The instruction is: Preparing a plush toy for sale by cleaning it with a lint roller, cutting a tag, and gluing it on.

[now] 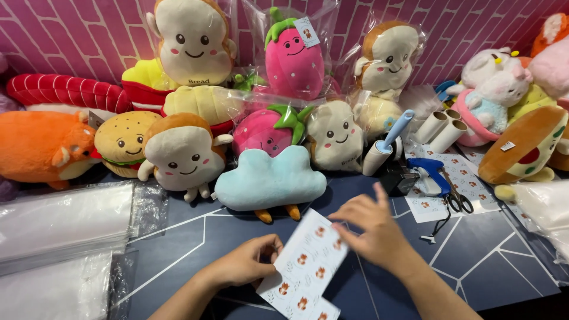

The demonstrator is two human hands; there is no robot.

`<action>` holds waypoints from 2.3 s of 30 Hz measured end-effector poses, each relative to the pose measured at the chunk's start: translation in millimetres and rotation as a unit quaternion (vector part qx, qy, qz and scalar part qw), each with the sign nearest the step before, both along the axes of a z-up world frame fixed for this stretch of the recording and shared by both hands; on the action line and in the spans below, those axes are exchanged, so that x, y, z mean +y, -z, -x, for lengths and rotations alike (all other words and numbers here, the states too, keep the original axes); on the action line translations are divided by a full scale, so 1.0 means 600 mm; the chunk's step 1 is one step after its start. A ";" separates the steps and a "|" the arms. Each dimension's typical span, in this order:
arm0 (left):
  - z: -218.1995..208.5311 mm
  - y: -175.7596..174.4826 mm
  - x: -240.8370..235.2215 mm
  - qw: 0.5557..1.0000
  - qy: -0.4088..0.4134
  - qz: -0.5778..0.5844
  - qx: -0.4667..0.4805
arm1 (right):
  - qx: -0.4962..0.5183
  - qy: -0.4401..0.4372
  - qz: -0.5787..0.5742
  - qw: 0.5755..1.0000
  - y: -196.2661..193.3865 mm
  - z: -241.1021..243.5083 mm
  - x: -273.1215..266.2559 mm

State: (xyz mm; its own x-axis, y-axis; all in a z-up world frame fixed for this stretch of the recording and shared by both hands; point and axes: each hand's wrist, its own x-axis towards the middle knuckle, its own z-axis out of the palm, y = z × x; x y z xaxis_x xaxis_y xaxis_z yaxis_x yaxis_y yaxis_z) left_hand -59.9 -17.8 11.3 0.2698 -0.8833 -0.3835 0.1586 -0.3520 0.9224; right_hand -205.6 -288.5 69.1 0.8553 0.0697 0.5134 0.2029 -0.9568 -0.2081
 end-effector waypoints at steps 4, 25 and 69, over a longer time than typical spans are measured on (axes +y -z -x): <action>-0.006 0.002 0.029 0.997 -0.041 -0.024 0.059 | -0.064 0.153 -0.076 0.983 0.000 0.059 -0.140; -0.030 0.016 0.045 0.941 -0.302 0.141 0.060 | 0.331 0.595 -0.055 0.730 0.088 0.117 -0.482; -0.010 -0.024 0.057 0.863 -0.404 0.301 0.027 | 0.278 -0.180 -0.667 0.667 0.189 -0.027 0.102</action>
